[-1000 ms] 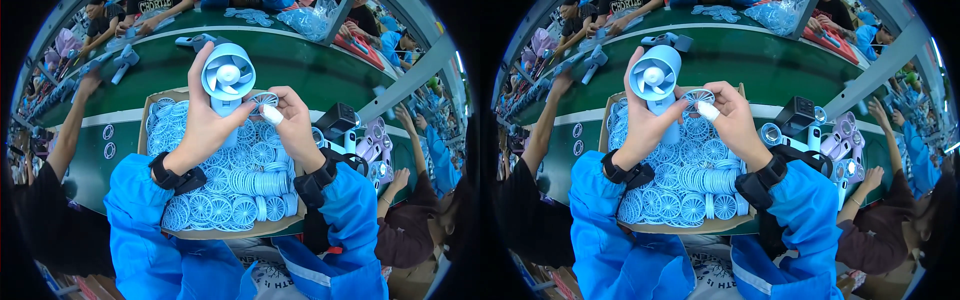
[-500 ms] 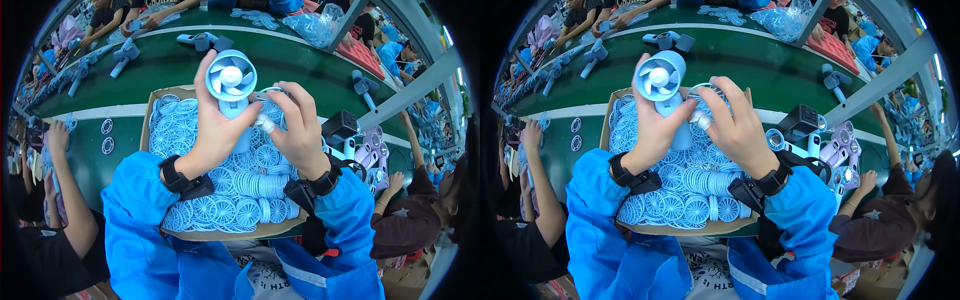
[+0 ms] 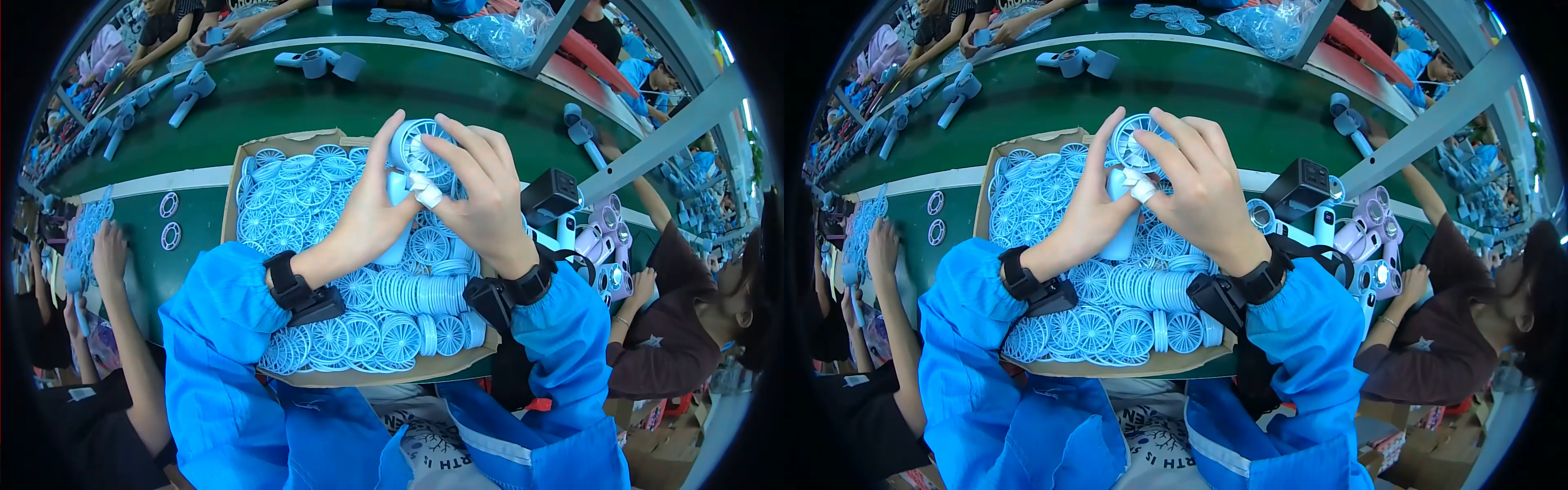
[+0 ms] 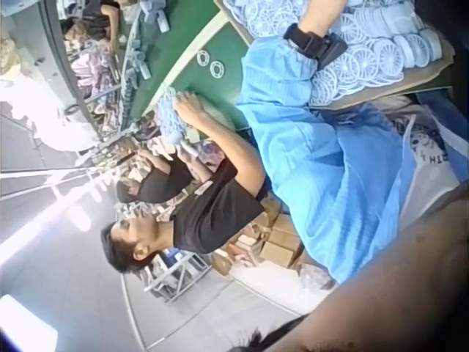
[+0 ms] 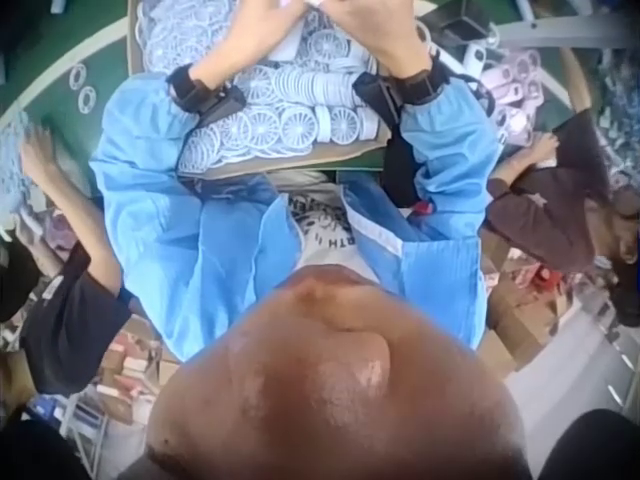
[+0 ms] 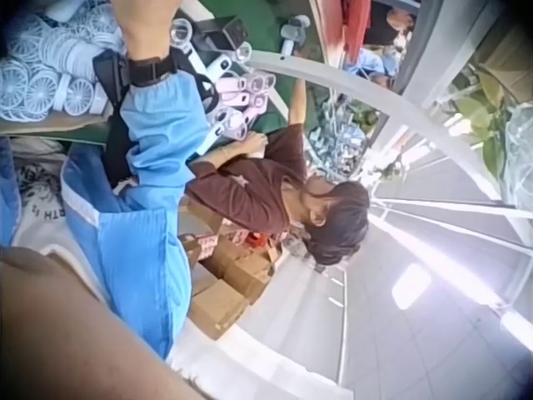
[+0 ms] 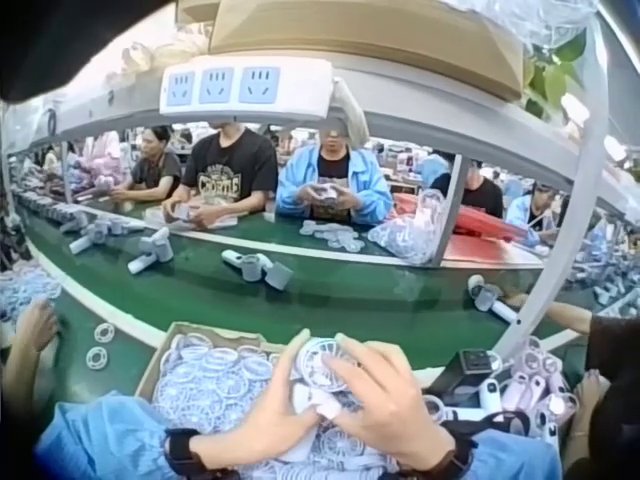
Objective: The person picks up a handheld fan and a fan cover, snaps the cover onto the fan by hand, and sets the assembled fan aside. They then pick up a power bank, turn it over, and set it back down.
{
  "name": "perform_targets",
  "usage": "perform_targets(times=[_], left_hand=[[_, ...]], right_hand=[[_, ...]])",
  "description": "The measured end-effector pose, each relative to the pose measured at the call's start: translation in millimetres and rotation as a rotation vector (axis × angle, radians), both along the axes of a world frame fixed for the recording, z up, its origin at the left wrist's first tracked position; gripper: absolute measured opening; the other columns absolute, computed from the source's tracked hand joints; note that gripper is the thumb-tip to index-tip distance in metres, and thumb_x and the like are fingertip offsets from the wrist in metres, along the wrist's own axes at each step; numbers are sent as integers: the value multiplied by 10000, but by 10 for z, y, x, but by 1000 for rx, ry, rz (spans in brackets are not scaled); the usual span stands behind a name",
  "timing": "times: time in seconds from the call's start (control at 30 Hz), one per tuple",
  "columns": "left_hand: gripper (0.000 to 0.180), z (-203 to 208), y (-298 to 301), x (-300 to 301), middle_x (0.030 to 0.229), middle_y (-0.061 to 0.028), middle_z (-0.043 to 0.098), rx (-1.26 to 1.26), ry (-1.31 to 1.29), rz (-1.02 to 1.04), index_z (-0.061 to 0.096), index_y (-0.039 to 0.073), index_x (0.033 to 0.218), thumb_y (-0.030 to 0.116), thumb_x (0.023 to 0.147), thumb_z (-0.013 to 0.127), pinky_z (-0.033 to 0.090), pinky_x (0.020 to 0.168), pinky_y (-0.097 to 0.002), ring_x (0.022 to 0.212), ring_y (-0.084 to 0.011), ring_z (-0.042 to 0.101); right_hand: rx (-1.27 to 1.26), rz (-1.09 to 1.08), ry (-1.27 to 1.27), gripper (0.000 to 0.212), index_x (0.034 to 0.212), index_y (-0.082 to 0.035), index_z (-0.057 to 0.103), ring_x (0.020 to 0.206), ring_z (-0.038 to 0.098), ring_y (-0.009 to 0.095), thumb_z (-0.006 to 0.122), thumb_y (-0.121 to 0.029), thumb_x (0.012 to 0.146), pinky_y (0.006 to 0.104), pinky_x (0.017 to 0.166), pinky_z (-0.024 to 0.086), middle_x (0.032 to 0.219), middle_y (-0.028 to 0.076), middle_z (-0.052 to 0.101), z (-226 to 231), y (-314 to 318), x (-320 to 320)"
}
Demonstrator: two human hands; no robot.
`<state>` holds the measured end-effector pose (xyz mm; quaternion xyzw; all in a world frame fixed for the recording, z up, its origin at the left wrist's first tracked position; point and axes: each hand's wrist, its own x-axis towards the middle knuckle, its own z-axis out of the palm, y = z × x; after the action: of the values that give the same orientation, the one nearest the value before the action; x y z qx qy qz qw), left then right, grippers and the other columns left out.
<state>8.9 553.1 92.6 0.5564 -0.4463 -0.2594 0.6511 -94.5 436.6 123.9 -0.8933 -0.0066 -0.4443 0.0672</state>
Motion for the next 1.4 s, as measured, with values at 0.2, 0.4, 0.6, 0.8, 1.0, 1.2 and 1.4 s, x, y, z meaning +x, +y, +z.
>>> perform_targets(times=[0.2, 0.4, 0.6, 0.8, 1.0, 1.2, 1.4], left_hand=[[810, -6, -5, 11, 1337, -187, 369, -25, -13, -11, 133, 128, 1459, -49, 809, 583, 448, 915, -350, 1158, -270, 485], [806, -3, 12, -11, 1324, -191, 386, 0, -28, 3, 126, 134, 1460, -40, 817, 581, 465, 881, -359, 1112, -274, 520], [816, -35, 12, 5, 1287, -195, 431, -13, -110, 15, 106, 150, 1461, -42, 818, 572, 489, 824, -362, 1045, -272, 560], [819, 88, 54, -10, 1193, -162, 483, 49, 29, -53, 97, 158, 1458, -48, 816, 562, 513, 716, -322, 884, -217, 599], [744, 115, 110, -40, 1022, -100, 535, 30, 259, -142, 117, 213, 1454, 14, 868, 530, 497, 566, -260, 689, -124, 568], [531, 155, 28, -62, 985, -63, 543, 52, 188, -80, 237, 173, 1443, 305, 968, 434, 464, 517, -223, 616, -98, 525], [629, 35, 66, -43, 919, -80, 571, -2, 49, 137, 208, 141, 1458, 427, 941, 425, 421, 426, -208, 535, -100, 506]], right_hand=[[31, 19, -28, 445, 1012, -52, 664, 973, 561, 300, 788, -146, 595, 373, 805, 491, 1145, 119, 607, -15, -25, 21], [39, 19, -19, 442, 1008, -49, 666, 977, 558, 301, 789, -149, 594, 371, 803, 491, 1143, 118, 610, -7, -12, -3], [30, 9, -11, 427, 999, -52, 668, 975, 558, 302, 787, -152, 601, 372, 804, 490, 1145, 114, 610, -5, 11, 3], [-9, -16, 14, 391, 1022, -82, 684, 1033, 529, 294, 762, -149, 645, 350, 829, 473, 1179, 111, 591, -54, -33, 9], [-84, -217, 56, 427, 1184, -88, 610, 1095, 503, 244, 694, -126, 767, 323, 836, 460, 1304, 100, 506, -69, 76, 15], [1384, 619, 154, 575, 1361, -22, 360, 1075, 519, 166, 631, -153, 871, 307, 889, 463, 1262, 91, 496, -145, -4, -47], [1501, 695, 87, 348, 1212, -46, 528, 889, 554, 101, 594, -145, 885, 255, 716, 493, 1044, 63, 579, -169, 87, 79]])
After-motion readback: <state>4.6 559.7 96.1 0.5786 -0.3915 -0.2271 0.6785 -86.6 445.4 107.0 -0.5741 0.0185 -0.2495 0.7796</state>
